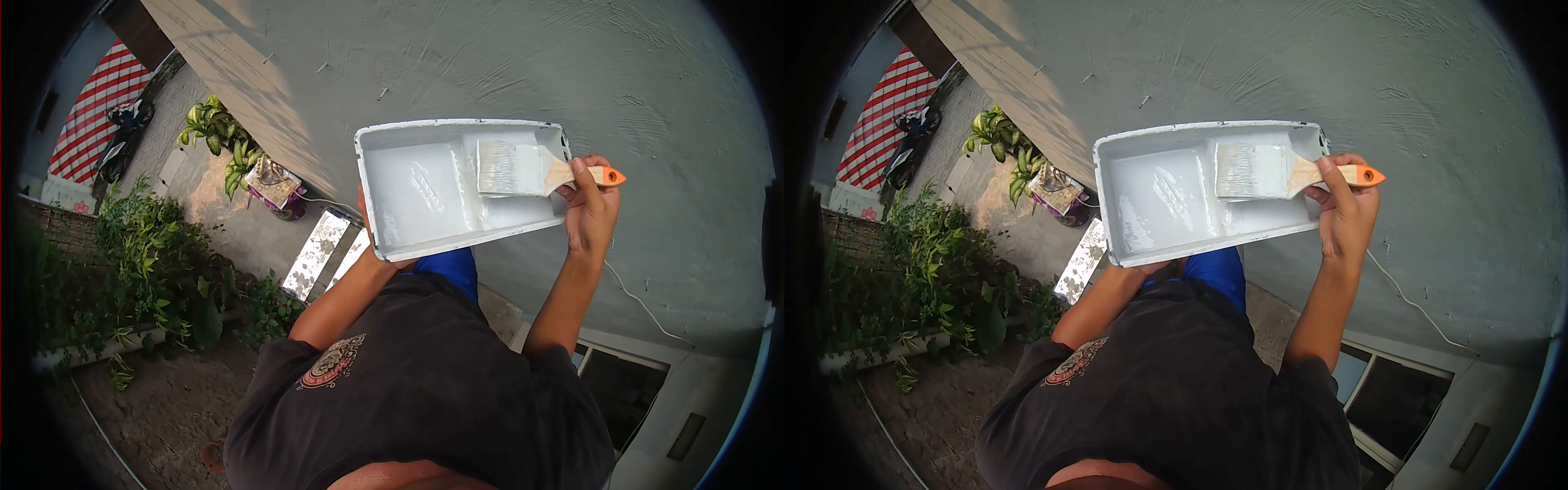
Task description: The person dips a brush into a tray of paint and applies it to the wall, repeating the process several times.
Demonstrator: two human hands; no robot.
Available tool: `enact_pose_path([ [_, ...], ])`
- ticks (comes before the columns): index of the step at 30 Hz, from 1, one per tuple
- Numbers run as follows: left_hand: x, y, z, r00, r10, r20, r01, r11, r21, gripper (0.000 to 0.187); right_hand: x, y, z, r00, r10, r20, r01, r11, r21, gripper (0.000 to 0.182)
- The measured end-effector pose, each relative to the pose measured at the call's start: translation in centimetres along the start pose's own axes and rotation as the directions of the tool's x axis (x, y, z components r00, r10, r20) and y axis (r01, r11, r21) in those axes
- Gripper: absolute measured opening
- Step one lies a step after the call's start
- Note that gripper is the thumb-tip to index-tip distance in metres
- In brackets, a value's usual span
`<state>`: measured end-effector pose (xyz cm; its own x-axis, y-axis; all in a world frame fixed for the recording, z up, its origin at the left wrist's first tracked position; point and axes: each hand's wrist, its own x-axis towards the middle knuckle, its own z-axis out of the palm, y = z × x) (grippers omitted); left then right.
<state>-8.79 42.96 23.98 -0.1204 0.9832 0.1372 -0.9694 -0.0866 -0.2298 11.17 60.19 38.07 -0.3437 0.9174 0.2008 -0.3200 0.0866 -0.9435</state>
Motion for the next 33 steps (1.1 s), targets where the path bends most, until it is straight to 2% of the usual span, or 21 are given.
enact_pose_path([
  [3,-0.1,0.0,-0.1,1.0,-0.007,-0.017,0.007,1.0,0.0,0.088,0.2,-0.5,-0.7,0.998,0.017,-0.061,-0.018,1.0,-0.005,0.016],
  [5,-0.3,0.1,-0.2,0.999,-0.023,-0.03,0.023,1.0,0.0,0.088,0.0,-1.3,-0.3,0.991,-0.112,0.072,0.117,0.99,-0.077,0.013],
  [6,-0.2,0.0,-0.3,0.999,-0.032,-0.037,0.033,0.999,0.0,0.088,0.1,-1.9,-0.1,0.992,-0.114,0.061,0.118,0.99,-0.079,0.013],
  [8,0.0,-0.4,-0.3,0.997,-0.055,-0.053,0.055,0.999,-0.001,0.088,0.6,-2.8,0.2,0.917,-0.277,0.287,0.336,0.924,-0.182,0.009],
  [9,0.1,-0.6,-0.5,0.996,-0.066,-0.061,0.066,0.998,-0.002,0.088,1.0,-2.9,-0.1,0.92,-0.279,0.276,0.336,0.923,-0.187,0.009],
  [12,0.3,-1.2,-0.8,0.993,-0.092,-0.079,0.092,0.996,-0.007,0.088,2.9,-2.6,-1.1,0.798,-0.309,0.517,0.434,0.89,-0.138,0.013],
  [18,0.3,-1.2,-0.8,0.99,-0.08,-0.119,0.084,0.996,0.03,0.089,4.7,-1.6,-1.4,0.72,-0.287,0.632,0.475,0.867,-0.148,0.013],
  [25,0.3,-0.8,-1.0,0.992,-0.076,-0.102,0.074,0.997,-0.02,0.093,3.9,-1.5,-1.8,0.718,-0.222,0.659,0.418,0.896,-0.153,0.013],
  [27,0.3,-0.9,-1.2,0.995,-0.103,0.006,0.103,0.988,-0.116,0.094,3.0,-2.0,-2.0,0.72,-0.2,0.665,0.399,0.903,-0.16,0.014],
  [31,0.3,-0.9,-1.1,0.996,-0.086,0.019,0.087,0.995,-0.056,0.087,1.2,-2.6,-1.9,0.75,-0.177,0.637,0.309,0.946,-0.102,0.012],
  [33,0.2,-1.0,-1.1,0.996,-0.082,0.026,0.083,0.996,-0.015,0.083,1.7,-2.4,-2.2,0.747,-0.2,0.634,0.342,0.933,-0.11,0.012],
])
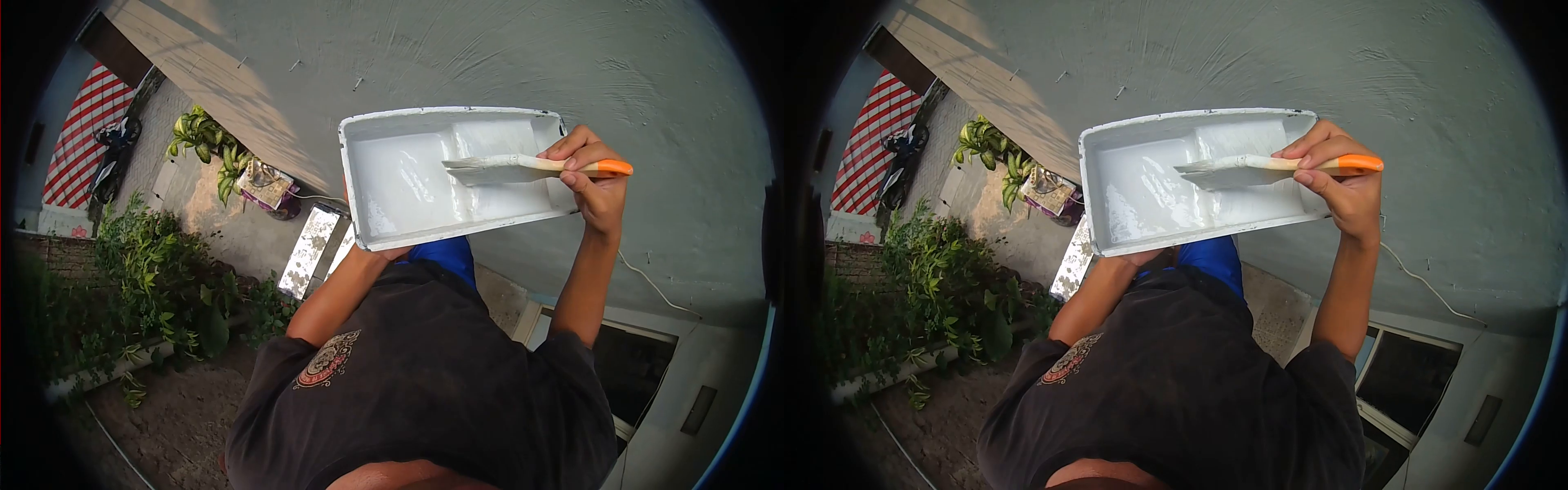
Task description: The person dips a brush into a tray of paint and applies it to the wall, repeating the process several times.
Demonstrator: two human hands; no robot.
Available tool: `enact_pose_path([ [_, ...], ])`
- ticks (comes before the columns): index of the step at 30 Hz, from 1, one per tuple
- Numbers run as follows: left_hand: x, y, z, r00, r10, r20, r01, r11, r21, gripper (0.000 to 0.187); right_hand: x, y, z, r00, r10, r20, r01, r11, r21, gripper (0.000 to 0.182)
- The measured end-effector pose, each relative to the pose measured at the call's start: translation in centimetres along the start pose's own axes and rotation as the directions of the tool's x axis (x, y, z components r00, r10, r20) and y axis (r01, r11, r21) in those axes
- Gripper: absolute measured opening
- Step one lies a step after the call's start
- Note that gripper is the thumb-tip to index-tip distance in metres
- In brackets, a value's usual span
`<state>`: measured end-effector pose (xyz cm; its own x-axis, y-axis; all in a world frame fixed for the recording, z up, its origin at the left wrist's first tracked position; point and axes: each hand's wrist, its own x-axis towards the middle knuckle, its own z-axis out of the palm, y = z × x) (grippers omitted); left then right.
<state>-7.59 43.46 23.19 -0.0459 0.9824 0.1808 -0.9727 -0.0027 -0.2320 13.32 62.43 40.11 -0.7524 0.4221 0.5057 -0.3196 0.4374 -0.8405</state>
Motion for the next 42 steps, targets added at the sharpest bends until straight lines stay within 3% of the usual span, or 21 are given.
enact_pose_path([
  [2,0.0,-0.1,0.1,1.0,-0.004,0.006,0.004,0.999,0.043,0.078,0.8,0.3,0.1,0.99,-0.077,-0.118,0.076,0.997,-0.01,0.012],
  [13,-0.1,0.4,0.2,0.996,0.048,0.069,-0.064,0.965,0.253,0.055,0.4,1.4,0.5,0.997,0.028,-0.075,-0.031,0.999,-0.037,0.009],
  [15,0.1,1.0,-1.0,0.997,0.009,0.082,-0.004,0.998,-0.061,0.098,-0.2,1.3,0.8,0.996,0.042,-0.078,-0.044,0.999,-0.024,0.009],
  [16,0.1,1.0,-1.1,0.997,0.009,0.081,-0.004,0.998,-0.064,0.098,-0.5,1.1,1.0,0.995,0.054,-0.083,-0.056,0.998,-0.012,0.009],
  [18,0.2,1.0,-0.7,0.999,-0.002,0.049,0.015,0.967,-0.256,0.1,-0.9,0.7,1.1,0.994,0.066,-0.09,-0.068,0.998,-0.01,0.009],
  [23,0.2,1.7,-1.8,0.995,0.013,0.1,-0.004,0.996,-0.088,0.104,-1.9,-0.1,2.0,0.994,0.075,-0.085,-0.078,0.996,-0.041,0.007],
  [26,0.1,2.3,-2.3,0.995,0.0,0.095,0.005,0.998,-0.055,0.105,-1.6,-0.3,3.0,0.969,0.147,-0.2,-0.147,0.989,0.014,0.008],
  [28,0.1,2.2,-1.8,0.996,-0.01,0.084,0.014,0.998,-0.054,0.106,-1.2,-0.4,3.6,0.878,0.323,-0.353,-0.259,0.941,0.216,0.015],
  [29,0.2,2.1,-1.5,0.996,-0.011,0.084,0.017,0.998,-0.067,0.106,-1.0,-0.3,3.5,0.879,0.321,-0.353,-0.258,0.942,0.214,0.015],
  [38,0.0,1.5,0.4,0.997,-0.011,0.077,0.005,0.997,0.081,0.085,1.4,1.9,0.9,0.942,0.288,-0.173,-0.251,0.945,0.209,0.022],
  [40,-0.1,1.4,0.6,0.997,-0.004,0.074,-0.005,0.992,0.123,0.079,1.6,2.0,-0.3,0.93,0.367,-0.038,-0.356,0.92,0.162,0.021],
  [42,-0.3,1.3,0.9,0.997,0.006,0.072,-0.018,0.986,0.166,0.073,1.6,2.2,-0.9,0.947,0.32,0.003,-0.318,0.94,0.124,0.02],
])
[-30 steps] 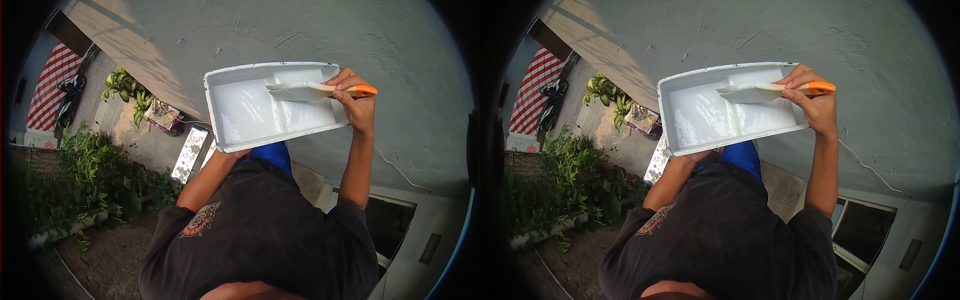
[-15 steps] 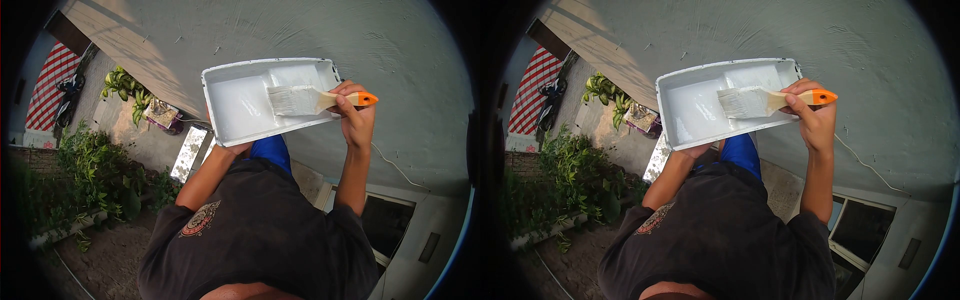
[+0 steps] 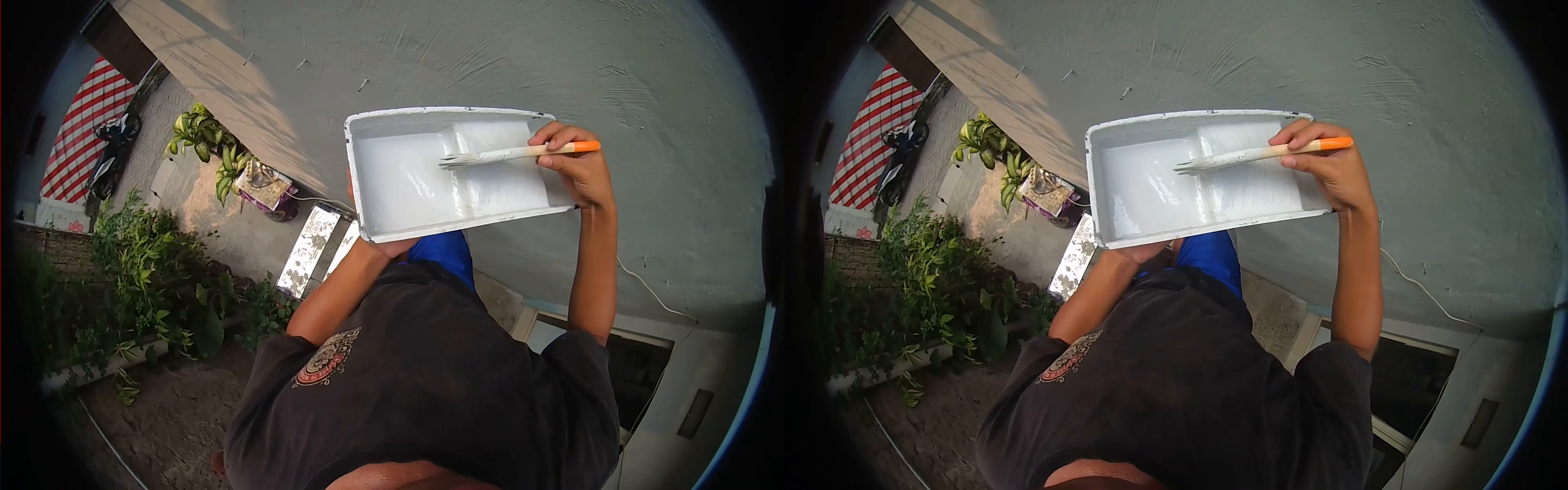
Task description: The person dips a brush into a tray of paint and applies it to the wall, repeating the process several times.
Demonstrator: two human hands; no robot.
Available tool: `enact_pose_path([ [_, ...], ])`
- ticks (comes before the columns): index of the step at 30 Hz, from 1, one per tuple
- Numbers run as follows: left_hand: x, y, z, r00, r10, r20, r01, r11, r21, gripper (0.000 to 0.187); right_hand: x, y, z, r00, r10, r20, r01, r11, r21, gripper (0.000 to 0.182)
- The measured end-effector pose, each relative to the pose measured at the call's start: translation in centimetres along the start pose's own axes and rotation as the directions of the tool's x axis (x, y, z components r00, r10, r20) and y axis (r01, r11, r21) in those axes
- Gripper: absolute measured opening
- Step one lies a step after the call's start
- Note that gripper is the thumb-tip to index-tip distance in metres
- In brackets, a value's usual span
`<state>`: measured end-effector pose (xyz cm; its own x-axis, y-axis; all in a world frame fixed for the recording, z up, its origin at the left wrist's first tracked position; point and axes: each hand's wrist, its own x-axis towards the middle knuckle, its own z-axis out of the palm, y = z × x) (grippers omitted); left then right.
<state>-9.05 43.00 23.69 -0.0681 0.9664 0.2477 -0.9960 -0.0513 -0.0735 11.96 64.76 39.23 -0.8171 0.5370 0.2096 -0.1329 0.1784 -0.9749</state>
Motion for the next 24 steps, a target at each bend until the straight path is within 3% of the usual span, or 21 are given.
enact_pose_path([
  [2,-0.1,0.0,0.3,1.0,0.007,-0.008,-0.007,0.999,0.044,0.067,0.1,0.0,-0.2,0.998,-0.042,0.045,0.043,0.998,-0.034,0.019],
  [5,0.0,-0.2,0.6,1.0,0.008,-0.021,-0.006,0.994,0.108,0.058,-0.4,-0.6,0.1,0.991,0.087,0.1,-0.096,0.992,0.085,0.017],
  [10,0.4,-0.3,1.3,0.999,0.028,0.037,-0.032,0.993,0.116,0.058,-0.5,-0.7,1.0,0.998,0.032,0.062,-0.022,0.988,-0.151,0.012],
  [19,0.9,-0.3,1.5,0.999,0.043,0.028,-0.046,0.991,0.127,0.065,-0.8,-3.1,-0.9,0.99,0.024,0.142,0.023,0.947,-0.322,0.011],
  [23,0.8,-0.2,1.6,0.998,0.065,-0.003,-0.064,0.99,0.128,0.07,-1.2,-3.0,-1.6,0.995,-0.001,0.102,0.028,0.964,-0.264,0.011],
  [24,1.0,-0.4,1.5,0.997,0.072,-0.009,-0.07,0.989,0.128,0.071,-1.3,-2.8,-1.5,0.998,-0.028,0.051,0.037,0.985,-0.169,0.01],
])
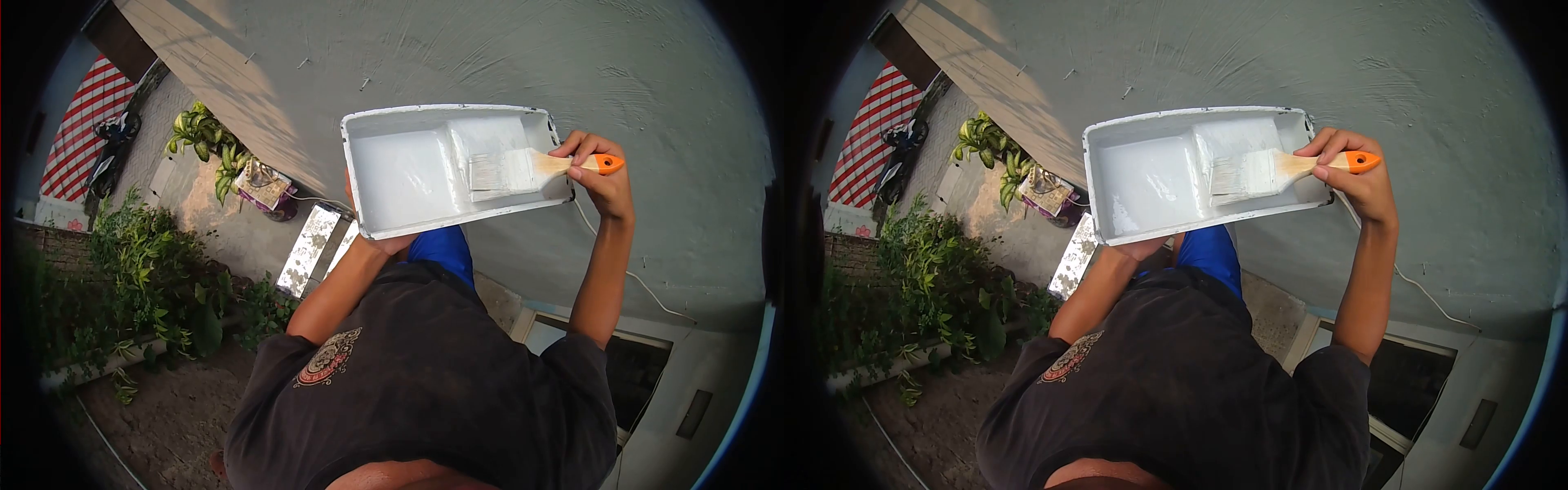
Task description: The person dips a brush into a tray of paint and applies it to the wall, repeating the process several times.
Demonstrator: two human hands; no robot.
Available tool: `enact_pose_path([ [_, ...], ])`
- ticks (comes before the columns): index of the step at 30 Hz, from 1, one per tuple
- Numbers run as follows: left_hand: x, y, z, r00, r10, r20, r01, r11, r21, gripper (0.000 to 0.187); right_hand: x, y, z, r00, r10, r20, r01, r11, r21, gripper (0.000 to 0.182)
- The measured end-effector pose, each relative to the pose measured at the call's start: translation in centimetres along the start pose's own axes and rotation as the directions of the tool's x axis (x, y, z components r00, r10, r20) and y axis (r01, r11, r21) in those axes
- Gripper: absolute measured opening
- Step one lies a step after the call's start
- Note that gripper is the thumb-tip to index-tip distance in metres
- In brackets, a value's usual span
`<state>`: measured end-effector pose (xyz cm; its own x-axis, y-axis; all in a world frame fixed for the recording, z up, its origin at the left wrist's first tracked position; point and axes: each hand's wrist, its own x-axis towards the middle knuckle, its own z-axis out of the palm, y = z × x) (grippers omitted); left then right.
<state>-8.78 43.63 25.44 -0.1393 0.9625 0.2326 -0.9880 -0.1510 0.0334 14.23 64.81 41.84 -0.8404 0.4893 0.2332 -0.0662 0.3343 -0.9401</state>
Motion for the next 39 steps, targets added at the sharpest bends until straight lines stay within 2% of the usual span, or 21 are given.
enact_pose_path([
  [1,-0.2,0.2,0.0,1.0,0.006,-0.008,-0.006,1.0,0.0,0.072,-0.1,0.0,0.2,0.998,-0.013,-0.057,0.018,0.995,0.096,0.01],
  [2,-0.3,0.2,0.1,1.0,0.012,-0.015,-0.012,1.0,0.001,0.073,0.0,-0.2,0.5,0.998,-0.015,-0.056,0.02,0.995,0.094,0.01],
  [4,-0.3,0.0,0.2,0.999,0.018,-0.029,-0.018,1.0,0.003,0.075,0.1,-0.6,1.4,0.973,0.049,-0.227,-0.016,0.989,0.144,0.013],
  [5,-0.2,0.0,0.3,0.999,0.02,-0.037,-0.02,1.0,0.005,0.077,0.3,-0.7,1.8,0.972,0.046,-0.23,-0.013,0.99,0.143,0.013],
  [7,-0.2,0.0,0.5,0.998,0.025,-0.053,-0.024,1.0,0.01,0.079,0.7,-0.9,2.5,0.938,-0.04,-0.345,0.02,0.998,-0.062,0.018],
  [8,-0.3,0.0,0.6,0.998,0.028,-0.062,-0.027,1.0,0.014,0.08,0.9,-1.3,2.8,0.937,-0.042,-0.347,0.022,0.998,-0.061,0.018],
  [10,-0.5,-0.2,0.8,0.996,0.036,-0.08,-0.034,0.999,0.021,0.083,1.3,-2.8,3.2,0.963,-0.094,-0.254,0.052,0.985,-0.168,0.019],
  [11,-0.8,-0.2,0.8,0.995,0.038,-0.091,-0.035,0.999,0.025,0.084,1.6,-3.6,3.4,0.962,-0.094,-0.257,0.052,0.985,-0.166,0.019],
  [13,-0.7,-0.4,0.9,0.993,0.037,-0.112,-0.034,0.999,0.032,0.086,2.3,-5.4,3.7,0.987,-0.091,-0.134,0.043,0.945,-0.325,0.02],
  [14,-0.7,-0.4,1.0,0.992,0.037,-0.121,-0.033,0.999,0.034,0.087,2.8,-6.3,3.8,0.986,-0.091,-0.14,0.042,0.945,-0.325,0.02],
  [16,-0.5,-0.5,1.1,0.989,0.039,-0.141,-0.034,0.999,0.036,0.09,3.5,-7.6,3.8,0.979,-0.204,0.014,0.179,0.826,-0.534,0.019],
  [17,-0.6,-0.6,1.0,0.988,0.043,-0.15,-0.038,0.999,0.037,0.091,3.9,-8.2,3.9,0.979,-0.203,0.013,0.179,0.826,-0.535,0.019],
  [19,-0.7,-0.6,1.1,0.984,0.054,-0.171,-0.048,0.998,0.038,0.094,4.6,-9.1,4.2,0.969,-0.223,0.108,0.242,0.751,-0.615,0.019],
  [20,-0.7,-0.6,1.1,0.982,0.059,-0.181,-0.053,0.998,0.039,0.095,4.9,-9.1,4.6,0.969,-0.223,0.108,0.241,0.751,-0.615,0.019],
  [22,-0.7,-0.6,1.1,0.977,0.069,-0.199,-0.063,0.997,0.04,0.097,5.7,-9.3,5.7,0.968,-0.136,0.212,0.243,0.721,-0.649,0.018],
  [24,-0.6,-0.8,1.2,0.973,0.08,-0.218,-0.072,0.996,0.044,0.1,6.3,-8.8,6.9,0.959,-0.147,0.24,0.272,0.707,-0.653,0.018],
  [26,-0.4,-0.5,1.2,0.967,0.091,-0.24,-0.082,0.995,0.048,0.102,6.7,-8.5,7.9,0.94,-0.198,0.277,0.339,0.633,-0.696,0.022],
  [31,-0.6,-0.3,1.2,0.955,0.07,-0.289,-0.052,0.996,0.069,0.101,6.3,-8.7,9.6,0.898,-0.153,0.413,0.417,0.6,-0.683,0.024],
  [33,-0.4,-0.4,1.1,0.975,0.09,-0.201,-0.073,0.993,0.091,0.101,5.6,-8.7,10.1,0.897,-0.123,0.425,0.407,0.606,-0.683,0.023],
  [37,-0.1,0.0,1.0,0.986,0.066,-0.152,-0.04,0.985,0.166,0.1,4.5,-9.4,10.6,0.886,-0.112,0.449,0.41,0.64,-0.65,0.021],
  [39,-0.3,-0.1,0.4,0.99,0.069,-0.119,-0.071,0.997,-0.01,0.099,4.3,-9.8,10.2,0.889,-0.13,0.44,0.407,0.665,-0.626,0.019],
])
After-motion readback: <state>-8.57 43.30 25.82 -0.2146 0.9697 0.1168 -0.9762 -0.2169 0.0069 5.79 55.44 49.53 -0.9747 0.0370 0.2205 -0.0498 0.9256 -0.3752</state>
